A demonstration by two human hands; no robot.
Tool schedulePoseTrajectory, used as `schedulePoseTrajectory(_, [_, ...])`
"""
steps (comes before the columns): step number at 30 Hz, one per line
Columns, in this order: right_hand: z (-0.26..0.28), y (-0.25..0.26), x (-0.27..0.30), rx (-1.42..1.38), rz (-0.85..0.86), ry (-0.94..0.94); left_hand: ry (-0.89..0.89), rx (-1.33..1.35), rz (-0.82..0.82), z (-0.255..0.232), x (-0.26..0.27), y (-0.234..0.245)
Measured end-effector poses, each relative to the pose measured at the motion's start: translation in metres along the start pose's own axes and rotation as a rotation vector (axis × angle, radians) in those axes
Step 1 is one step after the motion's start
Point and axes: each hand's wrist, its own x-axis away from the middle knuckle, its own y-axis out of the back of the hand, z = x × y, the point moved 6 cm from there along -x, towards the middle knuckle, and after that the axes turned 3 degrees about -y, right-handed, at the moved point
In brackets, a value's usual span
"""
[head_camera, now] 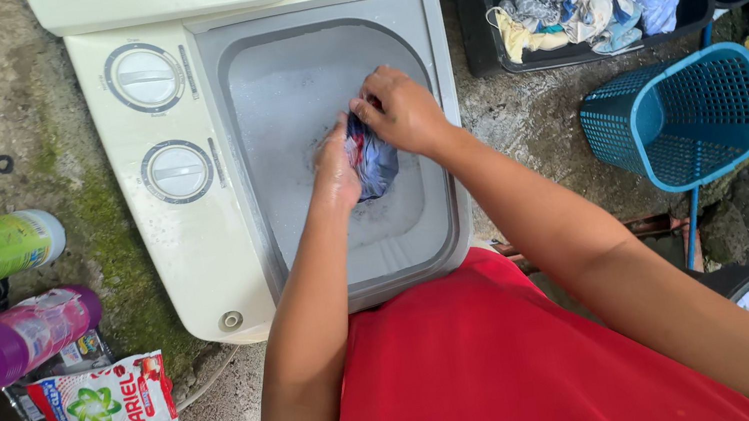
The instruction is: The person hand-washes clothes by scrubbing, rubbing, and wringing garments in soapy water inside a washing machine basin.
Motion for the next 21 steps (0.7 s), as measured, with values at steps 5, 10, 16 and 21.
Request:
schedulePoseTrajectory(5, [-0.008, 0.031, 0.012, -0.002, 0.01, 0.122, -0.163, -0.513, -0.278, -0.006, -0.045, 0.073])
schedulePoseTrajectory(10, [-0.001, 0.019, 0.035, 0.283, 0.066, 0.315, -0.088, -0.748, -0.468, 0.06, -0.107, 0.156])
schedulePoseTrajectory(16, [-0.015, 0.013, 0.026, 0.341, 0.037, 0.294, -0.12, -2.15, -0.15, 0.125, -0.128, 0.155])
schedulePoseTrajectory(21, [-0.015, 0.017, 0.03, 0.305, -0.015, 0.319, 0.416, -2.258, 0.325, 0.171, -0.09, 0.154])
